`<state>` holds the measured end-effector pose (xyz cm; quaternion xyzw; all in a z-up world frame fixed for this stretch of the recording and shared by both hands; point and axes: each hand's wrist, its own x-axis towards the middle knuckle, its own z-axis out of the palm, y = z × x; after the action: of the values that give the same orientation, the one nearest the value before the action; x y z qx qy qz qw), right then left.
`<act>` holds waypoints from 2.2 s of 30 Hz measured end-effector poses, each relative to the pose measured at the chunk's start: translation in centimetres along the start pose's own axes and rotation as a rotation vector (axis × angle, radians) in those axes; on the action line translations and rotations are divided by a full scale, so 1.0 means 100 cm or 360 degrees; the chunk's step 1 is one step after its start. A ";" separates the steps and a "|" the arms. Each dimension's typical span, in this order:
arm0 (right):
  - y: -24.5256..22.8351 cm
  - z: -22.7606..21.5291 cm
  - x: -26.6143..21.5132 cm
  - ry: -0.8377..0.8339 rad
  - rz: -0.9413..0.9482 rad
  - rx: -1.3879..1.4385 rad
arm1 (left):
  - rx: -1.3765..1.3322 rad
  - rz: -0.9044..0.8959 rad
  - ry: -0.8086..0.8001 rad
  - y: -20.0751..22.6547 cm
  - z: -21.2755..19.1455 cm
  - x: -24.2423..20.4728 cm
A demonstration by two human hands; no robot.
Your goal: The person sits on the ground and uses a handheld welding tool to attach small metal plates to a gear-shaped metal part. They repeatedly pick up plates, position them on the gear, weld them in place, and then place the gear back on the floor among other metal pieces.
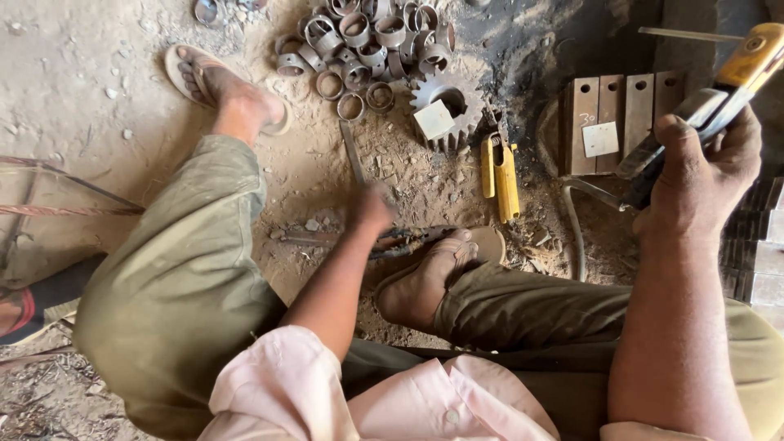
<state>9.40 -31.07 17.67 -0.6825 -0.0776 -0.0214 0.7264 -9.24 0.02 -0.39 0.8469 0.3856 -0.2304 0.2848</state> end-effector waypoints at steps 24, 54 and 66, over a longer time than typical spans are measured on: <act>0.035 0.007 -0.001 -0.0051 0.0358 -0.0011 | -0.2215 0.0266 0.0328 0.014 -0.118 0.017; 0.058 0.094 -0.061 -0.0728 0.0037 -0.0894 | -0.0631 0.1029 0.0820 0.113 -0.100 0.021; 0.060 0.099 -0.062 -0.0744 0.0079 -0.0893 | -0.0730 0.1153 0.0839 0.118 -0.098 0.022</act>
<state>3.32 -21.25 11.43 -0.8433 -0.2162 0.1324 0.4739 2.99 1.25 8.99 0.8713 0.1662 0.1957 0.4183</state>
